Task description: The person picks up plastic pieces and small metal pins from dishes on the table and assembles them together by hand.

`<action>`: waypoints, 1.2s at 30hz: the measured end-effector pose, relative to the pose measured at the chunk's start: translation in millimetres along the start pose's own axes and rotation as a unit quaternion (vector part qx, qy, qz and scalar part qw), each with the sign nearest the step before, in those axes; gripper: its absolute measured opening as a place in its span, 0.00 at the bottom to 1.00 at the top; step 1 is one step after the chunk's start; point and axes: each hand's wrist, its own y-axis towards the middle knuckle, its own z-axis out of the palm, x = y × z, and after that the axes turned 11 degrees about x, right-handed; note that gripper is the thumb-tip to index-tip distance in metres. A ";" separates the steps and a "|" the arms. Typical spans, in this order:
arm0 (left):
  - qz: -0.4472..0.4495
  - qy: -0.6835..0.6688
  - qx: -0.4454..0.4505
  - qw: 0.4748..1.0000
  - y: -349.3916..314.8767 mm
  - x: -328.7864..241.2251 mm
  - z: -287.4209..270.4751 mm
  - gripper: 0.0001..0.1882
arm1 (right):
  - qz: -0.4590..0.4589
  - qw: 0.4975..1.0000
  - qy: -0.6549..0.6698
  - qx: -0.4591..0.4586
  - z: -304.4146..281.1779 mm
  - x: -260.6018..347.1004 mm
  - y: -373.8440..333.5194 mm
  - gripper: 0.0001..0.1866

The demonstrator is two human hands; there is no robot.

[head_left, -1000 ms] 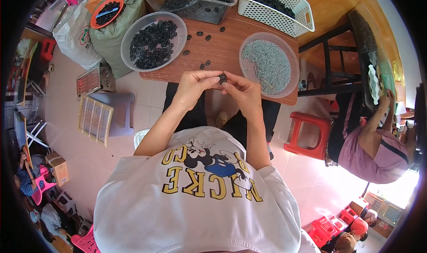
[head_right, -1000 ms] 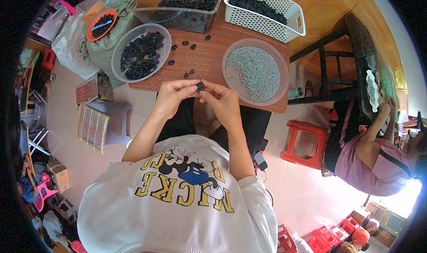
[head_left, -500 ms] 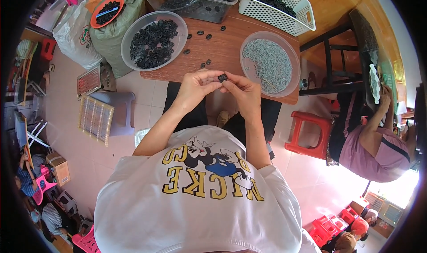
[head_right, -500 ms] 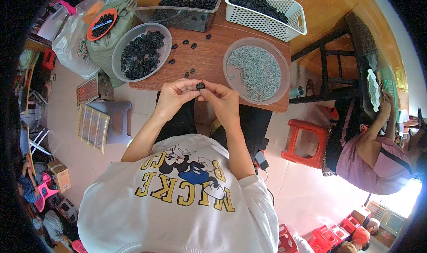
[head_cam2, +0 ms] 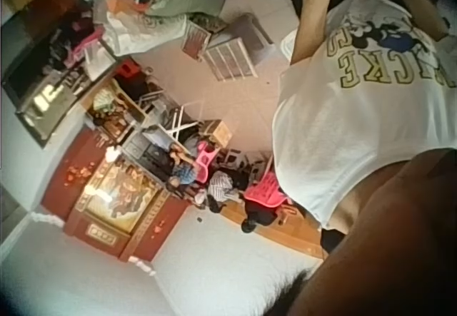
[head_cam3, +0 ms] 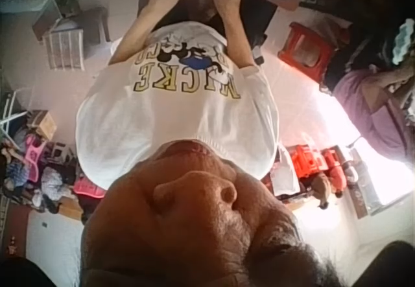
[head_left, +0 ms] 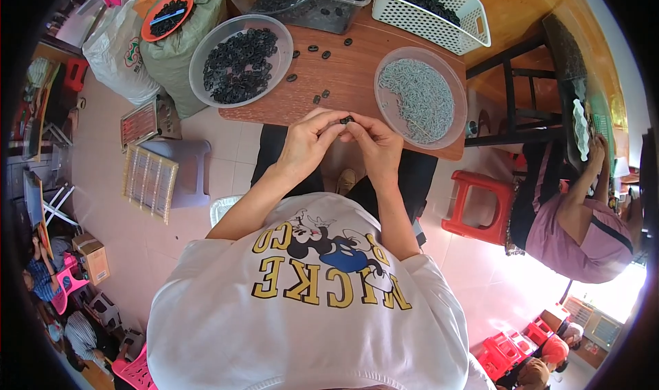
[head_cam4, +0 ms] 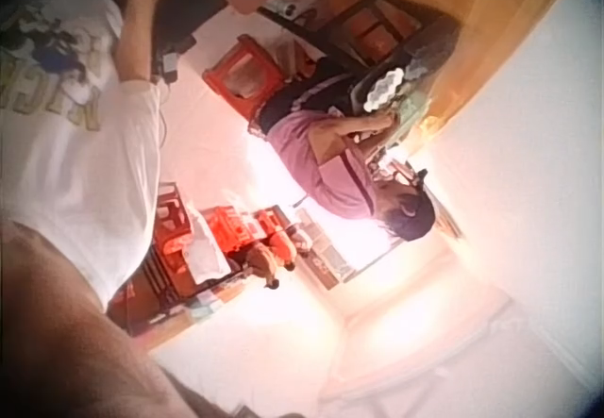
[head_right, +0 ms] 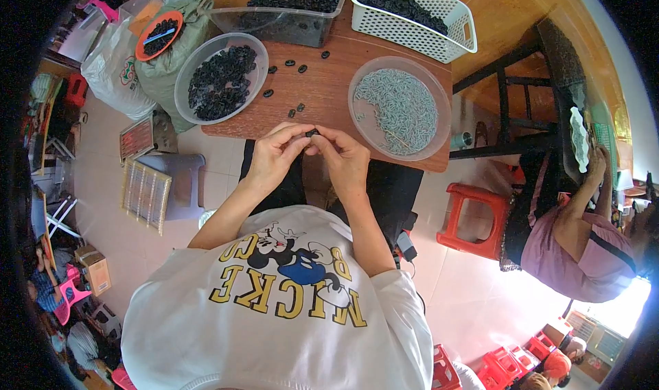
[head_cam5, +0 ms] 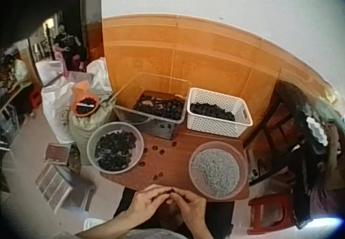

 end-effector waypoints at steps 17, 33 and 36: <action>-0.117 -0.263 0.047 0.957 80.6 23.6 10.6 0.11 | 0.031 0.996 0.044 -0.068 -17.0 -22.0 -32.8 0.21; 0.067 0.025 0.131 0.989 162.9 -36.5 -39.0 0.21 | -0.165 0.913 -0.373 0.029 1.0 -55.0 59.1 0.12; 0.003 -0.024 0.136 0.990 111.3 -10.5 -54.2 0.17 | -0.185 0.874 -0.446 0.058 2.2 -52.3 69.3 0.11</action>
